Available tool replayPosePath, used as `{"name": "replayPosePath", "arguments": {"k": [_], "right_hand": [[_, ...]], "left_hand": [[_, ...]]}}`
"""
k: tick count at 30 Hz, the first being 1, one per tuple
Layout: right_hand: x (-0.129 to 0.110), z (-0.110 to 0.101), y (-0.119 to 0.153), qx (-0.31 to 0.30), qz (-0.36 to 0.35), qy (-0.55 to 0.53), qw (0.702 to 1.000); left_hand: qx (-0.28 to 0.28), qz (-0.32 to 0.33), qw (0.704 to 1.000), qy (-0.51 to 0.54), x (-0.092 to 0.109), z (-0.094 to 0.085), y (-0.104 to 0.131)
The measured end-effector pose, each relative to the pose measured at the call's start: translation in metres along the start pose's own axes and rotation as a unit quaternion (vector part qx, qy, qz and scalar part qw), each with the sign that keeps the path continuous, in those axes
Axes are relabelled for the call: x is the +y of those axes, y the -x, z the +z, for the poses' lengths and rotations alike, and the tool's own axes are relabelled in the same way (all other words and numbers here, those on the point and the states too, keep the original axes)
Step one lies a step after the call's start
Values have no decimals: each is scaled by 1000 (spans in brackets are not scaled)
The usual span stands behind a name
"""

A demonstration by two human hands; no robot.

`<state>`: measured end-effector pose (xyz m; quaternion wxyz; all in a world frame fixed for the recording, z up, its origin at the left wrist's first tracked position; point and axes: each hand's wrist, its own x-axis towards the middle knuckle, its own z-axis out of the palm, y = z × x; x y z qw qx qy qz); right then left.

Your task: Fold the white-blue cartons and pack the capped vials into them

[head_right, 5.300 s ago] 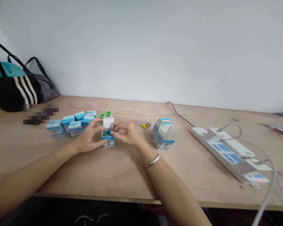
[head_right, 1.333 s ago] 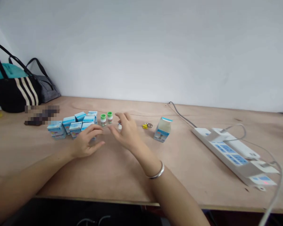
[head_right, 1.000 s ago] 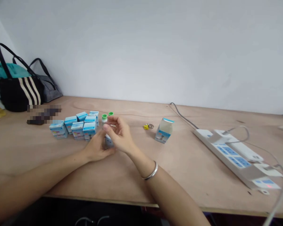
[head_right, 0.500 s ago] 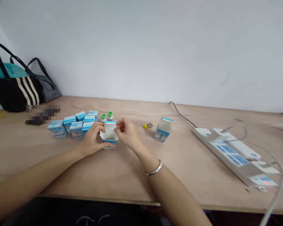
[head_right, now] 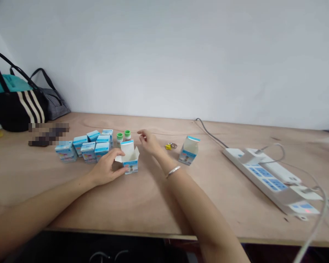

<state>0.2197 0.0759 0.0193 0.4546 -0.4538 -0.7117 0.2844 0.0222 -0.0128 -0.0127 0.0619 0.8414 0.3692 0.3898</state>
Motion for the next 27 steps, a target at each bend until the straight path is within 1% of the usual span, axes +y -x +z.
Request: {"name": "replayPosePath", "arguments": {"k": [3, 5, 7, 9, 11, 13, 15, 16, 17, 19, 21, 22, 24, 27], "right_hand": [[3, 11, -19, -37, -65, 63, 995], [3, 20, -23, -58, -106, 115, 986], [3, 26, -22, -50, -117, 139, 982], [4, 26, -18, -24, -108, 142, 984], [4, 20, -12, 10, -98, 148, 984], [0, 8, -5, 79, -103, 139, 982], [-10, -8, 6, 177, -131, 86, 972], [-17, -15, 12, 196, -147, 38, 969], [-24, -22, 20, 202, -162, -15, 966], [-38, -31, 37, 194, -188, -78, 960], [-48, -33, 54, 175, -207, -92, 958], [-52, -32, 60, 152, -222, -80, 960], [-54, -27, 69, 95, -253, -18, 963], [-51, -19, 72, 6, -298, 74, 952]], "left_hand": [[2, -2, 1000, 5, 3, -1, 0], [4, -2, 1000, 6, 4, -3, -1], [2, 1, 1000, 6, 5, -3, -1], [-2, 10, 1000, 8, 5, -3, -2], [-3, 22, 1000, 11, 5, -2, -2], [0, 31, 999, 12, 4, 0, -3], [2, 32, 999, 10, 3, 1, -4], [4, 30, 999, 9, 3, 1, -4], [6, 27, 1000, 8, 2, 1, -5], [8, 21, 1000, 7, 2, 1, -6], [10, 20, 1000, 8, 1, 1, -6], [11, 22, 1000, 7, 0, 2, -6], [19, 28, 999, 2, 0, 2, -5], [28, 37, 999, -11, -2, 3, -5]]}}
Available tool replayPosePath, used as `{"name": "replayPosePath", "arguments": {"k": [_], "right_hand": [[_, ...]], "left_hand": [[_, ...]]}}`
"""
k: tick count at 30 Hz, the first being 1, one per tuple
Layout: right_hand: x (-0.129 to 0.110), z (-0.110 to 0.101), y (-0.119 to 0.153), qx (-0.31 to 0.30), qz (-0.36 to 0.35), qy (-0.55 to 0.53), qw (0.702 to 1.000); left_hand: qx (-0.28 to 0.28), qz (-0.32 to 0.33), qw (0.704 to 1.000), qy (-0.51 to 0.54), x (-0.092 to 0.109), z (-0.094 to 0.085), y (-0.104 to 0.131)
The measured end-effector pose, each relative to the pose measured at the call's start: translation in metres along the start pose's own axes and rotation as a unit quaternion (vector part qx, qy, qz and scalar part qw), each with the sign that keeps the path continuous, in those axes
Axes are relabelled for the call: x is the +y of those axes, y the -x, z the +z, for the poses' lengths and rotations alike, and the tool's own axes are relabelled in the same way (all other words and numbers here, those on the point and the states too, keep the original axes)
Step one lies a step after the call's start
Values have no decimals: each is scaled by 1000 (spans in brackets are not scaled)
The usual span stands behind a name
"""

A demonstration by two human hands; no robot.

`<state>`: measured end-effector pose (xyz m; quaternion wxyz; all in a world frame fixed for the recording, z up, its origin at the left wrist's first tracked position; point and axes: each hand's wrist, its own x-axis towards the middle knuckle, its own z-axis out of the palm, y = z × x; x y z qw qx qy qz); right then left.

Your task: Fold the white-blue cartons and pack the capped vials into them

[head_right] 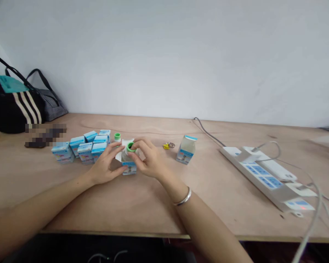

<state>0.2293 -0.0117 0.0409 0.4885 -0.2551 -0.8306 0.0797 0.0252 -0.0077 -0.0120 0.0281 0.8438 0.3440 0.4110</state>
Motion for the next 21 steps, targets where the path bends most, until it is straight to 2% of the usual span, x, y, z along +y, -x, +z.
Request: {"name": "replayPosePath", "arguments": {"k": [2, 5, 12, 15, 18, 20, 21], "right_hand": [[3, 4, 1, -48, -17, 15, 999], [7, 7, 4, -86, -3, 30, 996], [8, 10, 9, -103, 33, 102, 989], [11, 10, 11, -116, 30, 87, 989], [26, 7, 11, -58, 56, 69, 994], [42, 4, 11, 4, 132, 141, 981], [51, 2, 11, 22, 183, 214, 959]], "left_hand": [[0, 10, 1000, -8, 0, 0, 0], [-10, 45, 998, -32, 0, -3, -2], [-31, 108, 990, -84, -1, -8, -3], [-44, 116, 988, -95, 0, -8, -2], [-55, 111, 987, -106, 2, -9, -1], [-57, 106, 986, -111, 3, -10, -1], [-58, 105, 986, -113, 4, -11, -2]]}}
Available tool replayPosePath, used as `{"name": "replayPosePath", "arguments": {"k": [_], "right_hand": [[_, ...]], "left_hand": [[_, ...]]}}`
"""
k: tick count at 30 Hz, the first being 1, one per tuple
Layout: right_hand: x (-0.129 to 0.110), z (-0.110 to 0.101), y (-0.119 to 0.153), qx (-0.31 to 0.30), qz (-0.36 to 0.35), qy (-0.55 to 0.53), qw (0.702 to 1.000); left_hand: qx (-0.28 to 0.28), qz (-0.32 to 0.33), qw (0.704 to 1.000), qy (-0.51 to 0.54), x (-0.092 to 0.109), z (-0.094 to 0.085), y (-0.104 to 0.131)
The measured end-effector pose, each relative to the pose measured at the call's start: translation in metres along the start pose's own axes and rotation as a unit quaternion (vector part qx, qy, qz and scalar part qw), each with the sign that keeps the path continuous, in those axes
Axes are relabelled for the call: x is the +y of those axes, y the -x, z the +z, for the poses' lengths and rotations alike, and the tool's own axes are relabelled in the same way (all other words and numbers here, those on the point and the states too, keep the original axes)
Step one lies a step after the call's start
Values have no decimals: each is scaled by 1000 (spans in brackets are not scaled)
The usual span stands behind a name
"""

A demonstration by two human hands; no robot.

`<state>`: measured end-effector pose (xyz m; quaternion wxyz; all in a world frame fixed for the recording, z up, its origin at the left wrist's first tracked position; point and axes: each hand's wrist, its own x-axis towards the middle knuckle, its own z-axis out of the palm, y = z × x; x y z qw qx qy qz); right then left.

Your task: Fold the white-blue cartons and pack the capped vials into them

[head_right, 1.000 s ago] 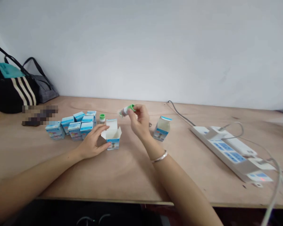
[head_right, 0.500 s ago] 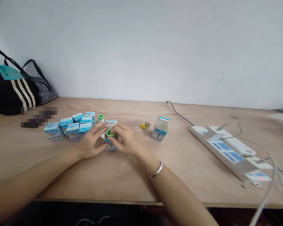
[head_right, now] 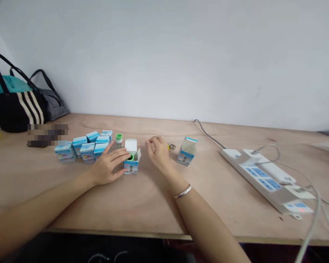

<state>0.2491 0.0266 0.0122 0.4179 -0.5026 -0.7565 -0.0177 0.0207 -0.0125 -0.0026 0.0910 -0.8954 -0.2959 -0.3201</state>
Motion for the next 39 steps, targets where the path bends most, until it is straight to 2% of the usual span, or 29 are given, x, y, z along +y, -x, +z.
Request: {"name": "replayPosePath", "arguments": {"k": [1, 3, 6, 9, 14, 21, 23, 24, 27, 29, 30, 31, 34, 39], "right_hand": [[8, 2, -3, -5, 52, 81, 995], [23, 7, -7, -61, 134, 200, 969], [38, 10, -8, -146, 185, 249, 940], [40, 11, -7, -171, 161, 229, 945], [28, 9, -2, -202, 84, 175, 960], [17, 3, 1, -212, 24, 130, 968], [17, -2, -1, -178, 16, 130, 975], [15, -4, -2, -138, 8, 127, 982], [1, -13, -5, 61, -24, 69, 995], [-15, -18, -4, 183, -35, -6, 982], [-24, -20, -3, 212, -42, -41, 975], [-32, -20, -1, 222, -49, -63, 972], [-49, -18, 7, 194, -70, -65, 976], [-54, -9, 16, 134, -42, -13, 990]], "left_hand": [[-1, -1, 1000, -1, 1, -1, 0], [-1, -3, 1000, 0, 1, -1, 0], [2, -2, 1000, 2, 1, 0, 0], [-1, 4, 1000, 1, 1, 0, 1], [-5, 2, 1000, -1, 1, -1, 1], [2, -6, 1000, -4, 1, 1, 2], [0, -4, 1000, -10, 0, 2, 2], [2, -1, 1000, -13, 0, 1, 1], [11, 5, 1000, -24, 1, 0, 0], [15, 8, 999, -35, 2, 0, -1], [15, 10, 999, -40, 2, -1, -1], [15, 10, 999, -43, 2, -1, -2], [13, 8, 999, -45, 3, -1, -1], [19, 5, 999, -45, 3, 0, 0]]}}
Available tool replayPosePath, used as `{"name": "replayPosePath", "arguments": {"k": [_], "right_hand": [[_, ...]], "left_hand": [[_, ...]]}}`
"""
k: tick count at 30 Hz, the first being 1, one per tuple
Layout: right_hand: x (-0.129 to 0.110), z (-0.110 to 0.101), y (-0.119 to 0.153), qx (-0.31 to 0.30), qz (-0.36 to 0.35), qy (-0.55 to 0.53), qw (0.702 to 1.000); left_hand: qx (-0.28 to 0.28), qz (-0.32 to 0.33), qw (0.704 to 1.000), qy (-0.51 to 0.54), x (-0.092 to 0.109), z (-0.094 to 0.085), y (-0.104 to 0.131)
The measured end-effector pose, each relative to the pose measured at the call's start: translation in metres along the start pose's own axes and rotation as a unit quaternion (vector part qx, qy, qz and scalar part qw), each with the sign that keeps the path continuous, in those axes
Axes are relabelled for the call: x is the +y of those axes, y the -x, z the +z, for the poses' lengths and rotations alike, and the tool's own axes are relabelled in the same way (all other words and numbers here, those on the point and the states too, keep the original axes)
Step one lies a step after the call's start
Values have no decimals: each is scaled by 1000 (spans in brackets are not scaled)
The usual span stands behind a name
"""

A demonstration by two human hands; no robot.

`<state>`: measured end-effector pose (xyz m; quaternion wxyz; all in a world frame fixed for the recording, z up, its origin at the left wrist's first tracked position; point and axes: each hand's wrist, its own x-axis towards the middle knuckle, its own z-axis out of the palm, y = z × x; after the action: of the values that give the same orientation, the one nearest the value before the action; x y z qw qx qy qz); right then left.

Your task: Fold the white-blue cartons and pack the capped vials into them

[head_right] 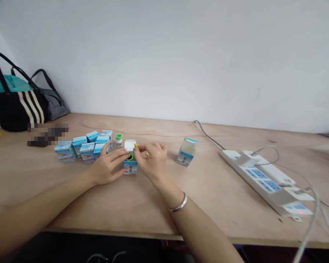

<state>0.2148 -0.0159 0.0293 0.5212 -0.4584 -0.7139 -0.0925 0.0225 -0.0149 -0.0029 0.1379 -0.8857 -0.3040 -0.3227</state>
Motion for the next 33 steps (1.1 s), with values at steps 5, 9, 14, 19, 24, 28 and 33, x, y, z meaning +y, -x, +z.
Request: {"name": "replayPosePath", "arguments": {"k": [5, 9, 14, 19, 24, 28, 33], "right_hand": [[-6, 0, 2, -52, 29, 73, 996], [-4, -1, 1, -75, 62, 69, 993], [20, 5, 1, -101, 165, -89, 977], [31, 10, 5, -158, 221, -203, 941], [25, 10, 5, -209, 215, -273, 914], [25, 9, 3, -270, 193, -286, 899], [27, 10, 4, -267, 186, -295, 898]], "left_hand": [[3, 2, 1000, -3, 0, 1, 1], [-7, 0, 1000, -9, 0, 1, 1], [76, -34, 996, -17, -1, 3, 3], [144, -87, 985, -24, -1, 2, 4], [91, -20, 995, -24, 1, 3, 1], [179, -75, 980, -34, 2, 8, 1], [157, -132, 979, 7, 5, 8, 4]]}}
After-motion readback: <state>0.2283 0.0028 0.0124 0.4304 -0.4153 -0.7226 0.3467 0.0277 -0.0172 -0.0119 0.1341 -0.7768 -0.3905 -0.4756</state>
